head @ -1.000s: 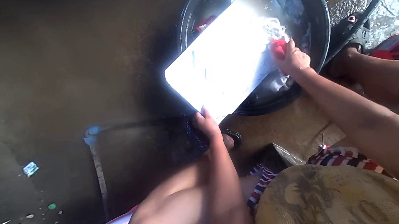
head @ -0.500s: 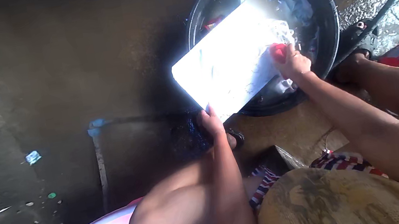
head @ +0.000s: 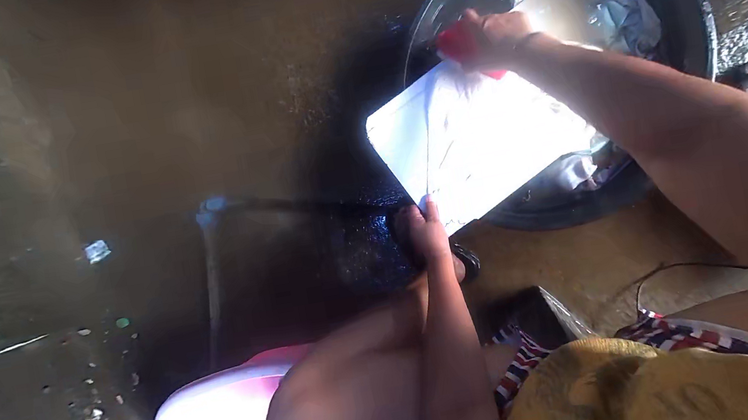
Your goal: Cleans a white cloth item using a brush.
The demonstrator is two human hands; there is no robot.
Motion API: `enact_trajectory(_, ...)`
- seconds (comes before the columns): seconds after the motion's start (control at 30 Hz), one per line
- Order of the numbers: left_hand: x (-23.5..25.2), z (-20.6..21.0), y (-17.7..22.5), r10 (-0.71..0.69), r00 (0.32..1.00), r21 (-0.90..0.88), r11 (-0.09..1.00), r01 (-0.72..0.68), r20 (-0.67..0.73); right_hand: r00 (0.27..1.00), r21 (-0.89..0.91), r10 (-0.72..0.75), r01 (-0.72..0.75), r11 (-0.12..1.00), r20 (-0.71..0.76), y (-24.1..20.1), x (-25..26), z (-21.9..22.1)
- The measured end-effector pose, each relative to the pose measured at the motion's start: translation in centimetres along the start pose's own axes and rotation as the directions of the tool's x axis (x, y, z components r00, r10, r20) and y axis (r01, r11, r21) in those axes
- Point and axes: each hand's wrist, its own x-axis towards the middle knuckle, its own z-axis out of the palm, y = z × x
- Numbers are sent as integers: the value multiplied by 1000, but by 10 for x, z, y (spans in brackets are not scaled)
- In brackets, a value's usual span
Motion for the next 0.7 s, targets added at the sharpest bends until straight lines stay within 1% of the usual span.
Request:
enact_trajectory(0.03,1,-5,6,-26,999,62,998,25,22,1000,91,9,-8,996,-17,12,5,-6)
enact_trajectory(0.07,2,-13,16,-35,999,142,989,31,30,999,242,1,10,970,-46,30,7,-7)
enact_trajectory(0.1,2,-23,30,-14,1000,212,977,11,13,998,434,5,25,900,-70,51,6,-6)
enact_trajectory(0.13,1,-32,47,50,998,267,963,-42,-24,997,636,51,-4,772,-56,72,-4,-5)
enact_trajectory(0.17,1,-39,66,127,990,308,946,-102,-62,990,781,144,-84,619,-7,92,-18,-4)
enact_trajectory(0.2,3,-43,83,213,972,332,928,-170,-96,969,850,242,-171,499,53,115,-29,-1)
enact_trajectory(0.23,9,-40,99,280,954,355,907,-226,-110,939,882,323,-251,400,120,140,-35,7)
enact_trajectory(0.27,15,-33,113,312,947,380,888,-260,-80,909,893,370,-319,317,193,165,-38,17)
enact_trajectory(0.3,24,-23,125,325,945,411,866,-283,-35,890,891,374,-372,261,262,185,-40,27)
enact_trajectory(0.33,34,-10,133,332,943,443,844,-303,13,880,884,366,-402,238,301,196,-43,35)
enact_trajectory(0.4,55,15,142,342,936,507,795,-333,80,882,883,348,-408,232,317,206,-47,53)
enact_trajectory(0.5,67,31,153,336,938,621,718,-315,88,897,909,362,-350,228,255,193,-59,59)
enact_trajectory(0.53,67,30,157,315,945,615,728,-302,91,898,921,370,-329,209,237,191,-63,59)
enact_trajectory(0.57,65,28,160,287,954,562,776,-287,91,903,934,364,-309,181,228,194,-69,59)
enact_trajectory(0.6,62,22,163,259,962,459,847,-269,86,911,948,348,-285,143,221,195,-77,58)
enact_trajectory(0.63,60,15,166,228,971,296,924,-241,77,921,962,326,-256,95,213,198,-85,54)
enact_trajectory(0.67,57,9,165,203,978,104,973,-208,54,927,974,316,-224,36,202,198,-96,47)
enact_trajectory(0.7,50,5,165,194,980,-79,978,-191,42,928,982,324,-188,-16,183,197,-108,40)
